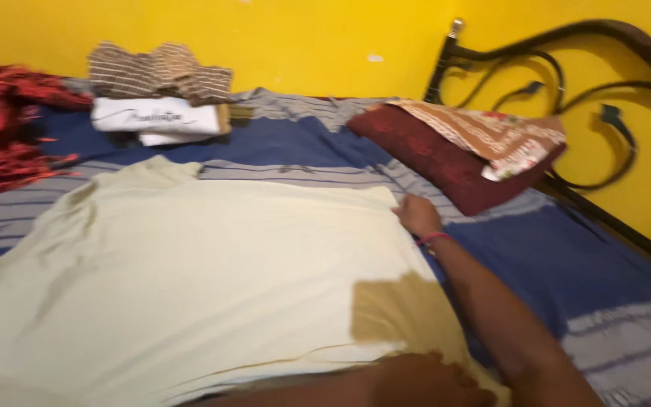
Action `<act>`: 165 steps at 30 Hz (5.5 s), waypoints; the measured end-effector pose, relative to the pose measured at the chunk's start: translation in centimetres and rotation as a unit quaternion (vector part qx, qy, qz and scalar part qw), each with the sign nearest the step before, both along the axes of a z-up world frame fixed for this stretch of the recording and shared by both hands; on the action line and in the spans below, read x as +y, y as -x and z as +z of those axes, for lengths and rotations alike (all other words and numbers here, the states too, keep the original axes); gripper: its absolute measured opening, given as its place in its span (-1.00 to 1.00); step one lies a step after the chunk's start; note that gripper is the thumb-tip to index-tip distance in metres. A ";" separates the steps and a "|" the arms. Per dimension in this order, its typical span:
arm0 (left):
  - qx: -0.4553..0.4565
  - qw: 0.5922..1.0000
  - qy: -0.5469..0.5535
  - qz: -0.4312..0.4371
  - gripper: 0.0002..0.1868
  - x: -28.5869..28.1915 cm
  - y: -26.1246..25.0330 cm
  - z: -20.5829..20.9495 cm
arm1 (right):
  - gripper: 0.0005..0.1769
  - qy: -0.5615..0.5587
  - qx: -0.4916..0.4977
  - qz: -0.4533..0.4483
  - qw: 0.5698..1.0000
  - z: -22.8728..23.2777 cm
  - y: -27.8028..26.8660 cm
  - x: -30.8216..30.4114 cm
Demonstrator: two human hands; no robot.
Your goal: The person smooths and folds several pieces of clothing including t-shirts and trousers on a bed by hand and then places them onto a shelf inside a closet.
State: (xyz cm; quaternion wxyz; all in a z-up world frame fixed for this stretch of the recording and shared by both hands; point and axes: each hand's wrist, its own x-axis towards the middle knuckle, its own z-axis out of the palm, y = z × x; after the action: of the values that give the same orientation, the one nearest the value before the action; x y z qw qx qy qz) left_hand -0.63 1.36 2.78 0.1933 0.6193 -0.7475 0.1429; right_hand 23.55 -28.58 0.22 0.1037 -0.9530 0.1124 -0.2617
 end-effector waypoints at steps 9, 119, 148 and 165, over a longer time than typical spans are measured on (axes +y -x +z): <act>0.076 0.989 -0.060 0.109 -0.47 25.3 -6.8 7.2 | -0.65 0.076 -0.123 0.290 0.946 18.5 12.5 14.6; 0.150 0.838 -0.037 0.524 -0.52 42.3 -20.2 5.2 | -0.64 -0.123 0.259 0.219 0.933 6.1 14.2 5.9; 0.180 0.712 0.240 0.635 -0.66 43.2 -19.7 8.7 | -0.49 0.032 0.197 0.114 0.973 5.7 14.8 7.6; 0.310 0.708 -0.097 0.627 -0.41 52.0 -26.2 3.6 | -0.51 0.071 0.234 0.091 0.965 5.5 14.2 7.6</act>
State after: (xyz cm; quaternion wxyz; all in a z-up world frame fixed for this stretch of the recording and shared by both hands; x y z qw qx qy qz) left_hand 25.62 53.40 6.35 0.2185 0.9703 -0.0947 -0.0420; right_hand 9.34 -20.98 5.72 0.0295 -0.9988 0.0275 -0.0287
